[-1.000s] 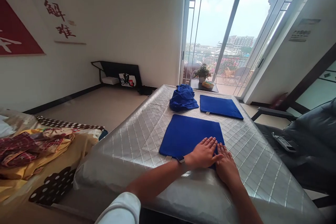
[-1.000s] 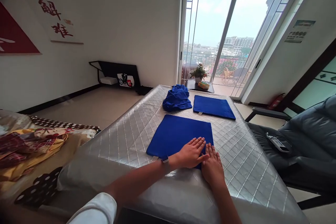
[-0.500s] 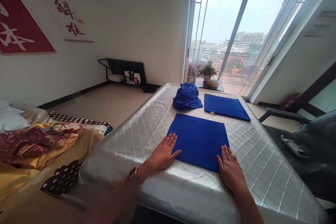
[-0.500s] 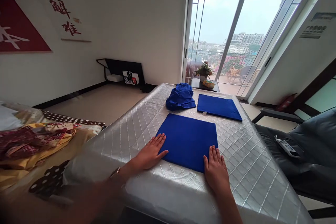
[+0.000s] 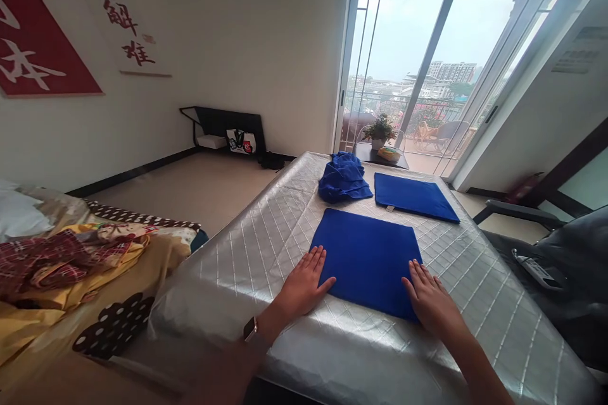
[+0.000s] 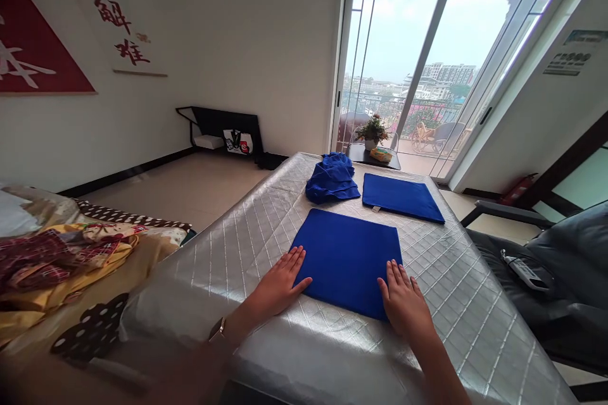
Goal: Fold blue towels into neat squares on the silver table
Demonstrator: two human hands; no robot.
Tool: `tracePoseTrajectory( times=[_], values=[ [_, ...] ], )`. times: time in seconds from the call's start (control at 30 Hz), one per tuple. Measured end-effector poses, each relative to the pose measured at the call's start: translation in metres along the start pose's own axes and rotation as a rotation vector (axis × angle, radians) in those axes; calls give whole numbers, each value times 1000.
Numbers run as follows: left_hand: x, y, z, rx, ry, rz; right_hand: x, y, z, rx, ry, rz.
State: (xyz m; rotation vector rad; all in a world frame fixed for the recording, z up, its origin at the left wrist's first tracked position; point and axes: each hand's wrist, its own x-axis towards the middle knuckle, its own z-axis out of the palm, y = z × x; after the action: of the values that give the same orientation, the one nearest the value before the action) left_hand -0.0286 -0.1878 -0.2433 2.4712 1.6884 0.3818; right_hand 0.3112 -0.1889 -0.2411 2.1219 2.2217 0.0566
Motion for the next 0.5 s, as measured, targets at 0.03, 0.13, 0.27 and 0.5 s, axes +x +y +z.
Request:
tracePoseTrajectory(
  times=[0.03,0.13,0.27,0.5],
  values=[
    [0,0,0,1,-2,0,7,0,-5,3,0,-3],
    [0,2,-3,3,-24,-6,29,-3,-12,25,30,44],
    [-1,0,-4,9,-39,-7,44,-5,-2,52,52,119],
    [18,34,-20,14,-17,82,44,-4,7,69,54,130]
  ],
)
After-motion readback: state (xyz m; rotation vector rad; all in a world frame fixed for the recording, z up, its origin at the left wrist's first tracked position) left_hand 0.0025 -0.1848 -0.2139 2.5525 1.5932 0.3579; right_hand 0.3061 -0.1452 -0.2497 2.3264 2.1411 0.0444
